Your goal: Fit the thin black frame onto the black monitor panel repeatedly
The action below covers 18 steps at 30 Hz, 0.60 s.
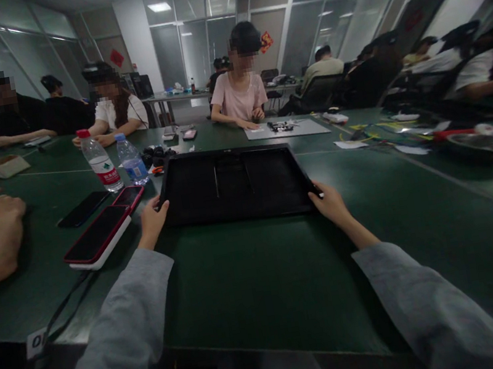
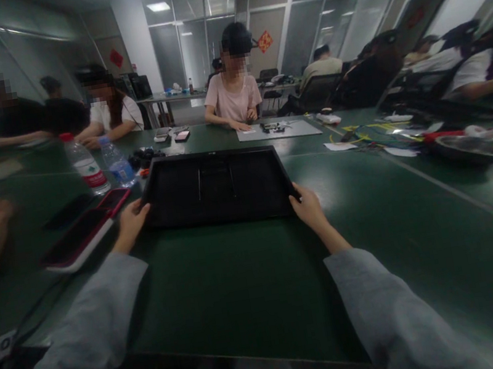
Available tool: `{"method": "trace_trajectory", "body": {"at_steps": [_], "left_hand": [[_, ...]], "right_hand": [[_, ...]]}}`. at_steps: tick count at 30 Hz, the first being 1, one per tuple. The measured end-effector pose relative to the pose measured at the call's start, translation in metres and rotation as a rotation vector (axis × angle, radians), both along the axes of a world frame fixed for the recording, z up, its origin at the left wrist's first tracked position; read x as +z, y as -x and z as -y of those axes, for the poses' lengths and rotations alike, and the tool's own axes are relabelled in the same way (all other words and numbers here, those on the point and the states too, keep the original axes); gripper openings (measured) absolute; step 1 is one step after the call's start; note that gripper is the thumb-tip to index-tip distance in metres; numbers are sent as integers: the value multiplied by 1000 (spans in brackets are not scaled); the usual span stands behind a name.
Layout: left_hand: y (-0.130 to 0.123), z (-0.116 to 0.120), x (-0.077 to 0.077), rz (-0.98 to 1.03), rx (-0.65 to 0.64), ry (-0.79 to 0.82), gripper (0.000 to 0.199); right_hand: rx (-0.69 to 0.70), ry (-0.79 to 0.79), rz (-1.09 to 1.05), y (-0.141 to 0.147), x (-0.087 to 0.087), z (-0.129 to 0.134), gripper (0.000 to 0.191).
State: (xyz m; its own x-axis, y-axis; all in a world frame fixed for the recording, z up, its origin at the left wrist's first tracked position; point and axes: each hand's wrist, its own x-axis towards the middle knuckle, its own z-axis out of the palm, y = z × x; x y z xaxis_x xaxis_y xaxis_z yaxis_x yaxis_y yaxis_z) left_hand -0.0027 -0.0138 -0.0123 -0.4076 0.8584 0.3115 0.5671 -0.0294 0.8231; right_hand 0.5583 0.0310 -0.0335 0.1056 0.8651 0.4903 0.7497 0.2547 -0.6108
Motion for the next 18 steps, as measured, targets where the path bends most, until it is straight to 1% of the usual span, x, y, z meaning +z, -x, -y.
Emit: {"method": "trace_trajectory", "body": {"at_steps": [2,3,6,13,15,18], "left_hand": [[1,5,5,-23,105,45,49],[1,8,8,-42,138,61,48],[-2,16,14,-129,139,72,46],[-16,30,26,-403,142,124,48],[-17,31,27,-430,145,133,48],[-16,29,25,-419,139,119,46]], "right_hand": [[6,15,1,0,0,-1,58],[4,17,3,1,0,-1,58],[-6,13,10,2,0,-1,57],[-26,24,29,0,-4,-1,58],[-39,32,22,-2,-5,-1,59],[-62,45,8,-3,-6,-1,62]]}}
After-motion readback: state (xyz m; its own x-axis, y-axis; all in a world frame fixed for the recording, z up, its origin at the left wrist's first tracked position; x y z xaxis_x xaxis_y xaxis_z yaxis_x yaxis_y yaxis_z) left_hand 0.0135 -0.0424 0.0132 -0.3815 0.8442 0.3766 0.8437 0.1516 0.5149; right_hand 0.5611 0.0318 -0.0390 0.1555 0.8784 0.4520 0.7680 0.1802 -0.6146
